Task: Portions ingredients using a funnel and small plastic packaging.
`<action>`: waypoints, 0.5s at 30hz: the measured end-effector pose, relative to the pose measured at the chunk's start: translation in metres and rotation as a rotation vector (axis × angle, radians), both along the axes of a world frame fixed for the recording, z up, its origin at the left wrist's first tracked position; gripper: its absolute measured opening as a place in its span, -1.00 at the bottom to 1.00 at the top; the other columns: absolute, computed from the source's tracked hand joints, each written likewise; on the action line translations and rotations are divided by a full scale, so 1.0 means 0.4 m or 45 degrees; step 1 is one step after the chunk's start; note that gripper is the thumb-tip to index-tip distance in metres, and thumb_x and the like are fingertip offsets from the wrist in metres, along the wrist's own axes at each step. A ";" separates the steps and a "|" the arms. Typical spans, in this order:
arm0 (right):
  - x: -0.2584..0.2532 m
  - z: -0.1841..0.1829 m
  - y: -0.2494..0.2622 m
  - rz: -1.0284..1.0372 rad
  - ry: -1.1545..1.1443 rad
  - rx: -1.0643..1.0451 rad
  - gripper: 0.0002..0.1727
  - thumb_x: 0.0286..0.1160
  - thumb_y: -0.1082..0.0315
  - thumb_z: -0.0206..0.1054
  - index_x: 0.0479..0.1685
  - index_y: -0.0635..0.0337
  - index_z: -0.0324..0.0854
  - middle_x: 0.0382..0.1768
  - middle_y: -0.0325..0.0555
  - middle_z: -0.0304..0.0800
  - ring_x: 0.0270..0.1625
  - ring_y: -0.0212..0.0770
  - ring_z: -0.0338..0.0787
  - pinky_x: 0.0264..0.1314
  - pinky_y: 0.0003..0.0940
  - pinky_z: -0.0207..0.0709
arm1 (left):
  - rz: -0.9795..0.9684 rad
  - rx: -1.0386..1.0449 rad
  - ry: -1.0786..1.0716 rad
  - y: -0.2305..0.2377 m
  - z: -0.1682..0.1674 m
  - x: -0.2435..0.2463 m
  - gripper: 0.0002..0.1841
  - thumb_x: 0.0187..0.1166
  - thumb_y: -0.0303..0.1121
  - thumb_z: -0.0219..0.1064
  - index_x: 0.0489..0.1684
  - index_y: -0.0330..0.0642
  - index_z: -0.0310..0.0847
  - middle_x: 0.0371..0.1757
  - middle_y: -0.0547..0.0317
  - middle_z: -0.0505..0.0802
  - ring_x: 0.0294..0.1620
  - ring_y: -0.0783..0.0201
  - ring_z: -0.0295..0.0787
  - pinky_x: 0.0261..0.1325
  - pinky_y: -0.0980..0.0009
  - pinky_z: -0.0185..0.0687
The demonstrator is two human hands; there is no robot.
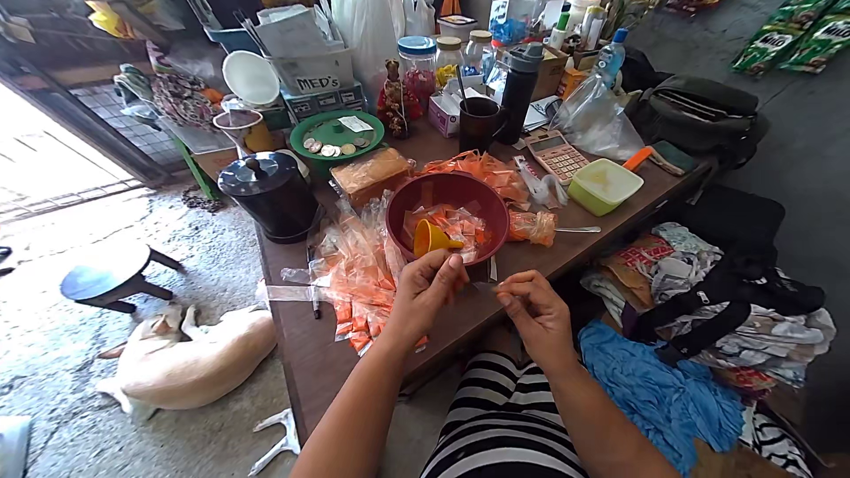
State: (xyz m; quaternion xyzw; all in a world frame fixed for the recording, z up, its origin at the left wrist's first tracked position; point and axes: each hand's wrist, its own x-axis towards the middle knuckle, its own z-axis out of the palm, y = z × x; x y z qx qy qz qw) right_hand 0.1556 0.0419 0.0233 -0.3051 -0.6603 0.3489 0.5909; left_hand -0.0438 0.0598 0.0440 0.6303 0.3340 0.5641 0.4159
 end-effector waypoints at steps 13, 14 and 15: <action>-0.008 -0.004 -0.013 0.234 0.231 -0.402 -0.85 0.60 0.34 0.40 -0.09 0.18 0.84 -0.03 -0.35 0.75 -0.26 -0.68 0.60 -0.28 -0.81 0.47 | -0.032 0.209 0.019 0.002 -0.007 0.014 -0.89 0.56 -0.42 0.46 -0.17 -0.26 0.87 -0.20 0.32 0.87 -0.16 0.55 0.80 0.00 0.60 0.76; -0.010 -0.005 -0.014 0.217 0.207 -0.383 -0.85 0.60 0.33 0.40 -0.09 0.18 0.84 -0.03 -0.34 0.75 -0.24 -0.67 0.60 -0.27 -0.81 0.47 | -0.004 0.224 0.033 0.002 -0.008 0.014 -0.90 0.55 -0.42 0.47 -0.21 -0.26 0.86 -0.22 0.33 0.86 -0.18 0.56 0.79 -0.02 0.62 0.75; -0.012 -0.006 -0.015 0.200 0.187 -0.365 -0.85 0.59 0.33 0.40 -0.09 0.18 0.85 -0.04 -0.34 0.75 -0.23 -0.67 0.59 -0.26 -0.81 0.46 | 0.022 0.232 0.037 0.002 -0.010 0.014 -0.91 0.52 -0.42 0.49 -0.24 -0.25 0.86 -0.24 0.34 0.86 -0.20 0.56 0.79 -0.04 0.62 0.76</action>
